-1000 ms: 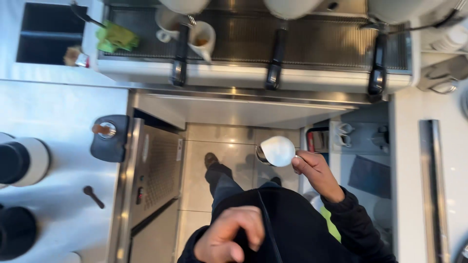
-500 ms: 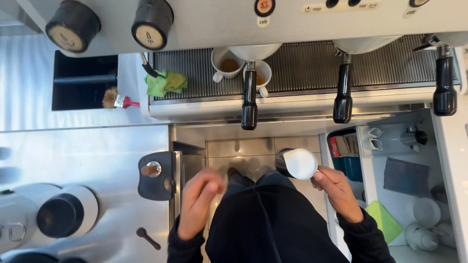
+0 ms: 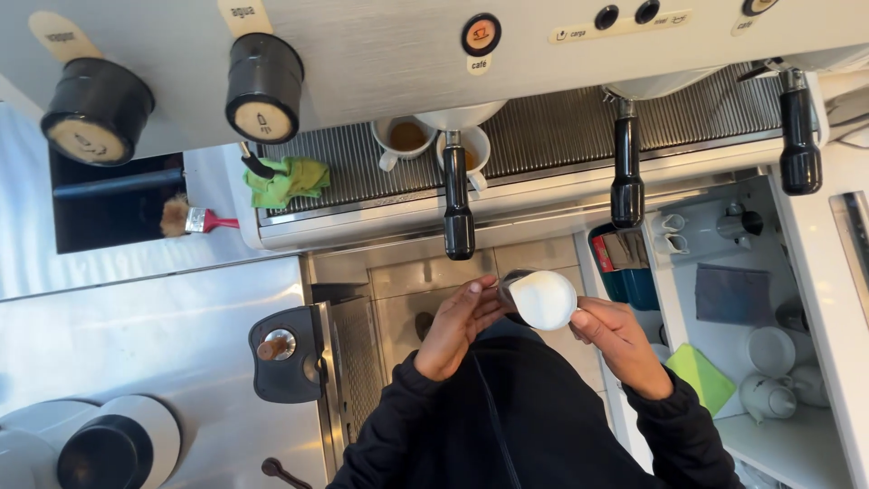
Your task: The person steams milk in a metal pitcher using an espresso machine, then pours the milk into two separate cups of espresso to create latte art. They place the finished cups on a tray with other items and clean the portafilter before handling a receipt.
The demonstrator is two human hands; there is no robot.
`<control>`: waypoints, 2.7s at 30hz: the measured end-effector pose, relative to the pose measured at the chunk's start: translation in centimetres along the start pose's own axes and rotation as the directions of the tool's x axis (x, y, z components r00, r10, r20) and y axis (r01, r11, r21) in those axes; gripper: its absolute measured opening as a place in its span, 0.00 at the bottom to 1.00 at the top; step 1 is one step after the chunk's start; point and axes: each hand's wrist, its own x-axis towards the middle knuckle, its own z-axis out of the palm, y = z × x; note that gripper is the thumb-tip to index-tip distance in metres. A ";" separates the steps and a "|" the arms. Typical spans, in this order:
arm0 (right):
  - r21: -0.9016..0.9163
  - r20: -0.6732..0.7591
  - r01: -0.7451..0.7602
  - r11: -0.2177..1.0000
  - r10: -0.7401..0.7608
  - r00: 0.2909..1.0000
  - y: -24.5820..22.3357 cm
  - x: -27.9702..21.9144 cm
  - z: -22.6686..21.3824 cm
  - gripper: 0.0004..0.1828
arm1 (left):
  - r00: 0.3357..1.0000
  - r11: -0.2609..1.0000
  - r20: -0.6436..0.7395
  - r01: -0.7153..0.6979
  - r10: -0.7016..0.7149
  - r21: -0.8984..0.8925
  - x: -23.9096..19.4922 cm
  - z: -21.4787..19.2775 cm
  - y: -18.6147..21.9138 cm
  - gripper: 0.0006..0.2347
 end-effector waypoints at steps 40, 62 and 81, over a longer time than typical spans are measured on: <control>0.172 -0.259 -0.050 0.984 0.095 0.961 4.1 -7.8 -5.9 0.23 | 0.968 0.983 0.170 0.178 -0.183 0.039 3.0 6.2 -2.5 0.20; 0.264 -0.807 0.091 0.960 0.168 0.566 19.8 -5.1 -34.8 0.25 | 0.977 0.970 -0.059 0.212 -0.206 0.117 12.0 14.7 -10.9 0.22; 0.333 -0.793 0.143 0.932 0.195 0.577 26.4 -1.2 -39.1 0.25 | 0.977 0.968 -0.142 0.182 -0.158 0.175 15.8 17.5 -10.9 0.22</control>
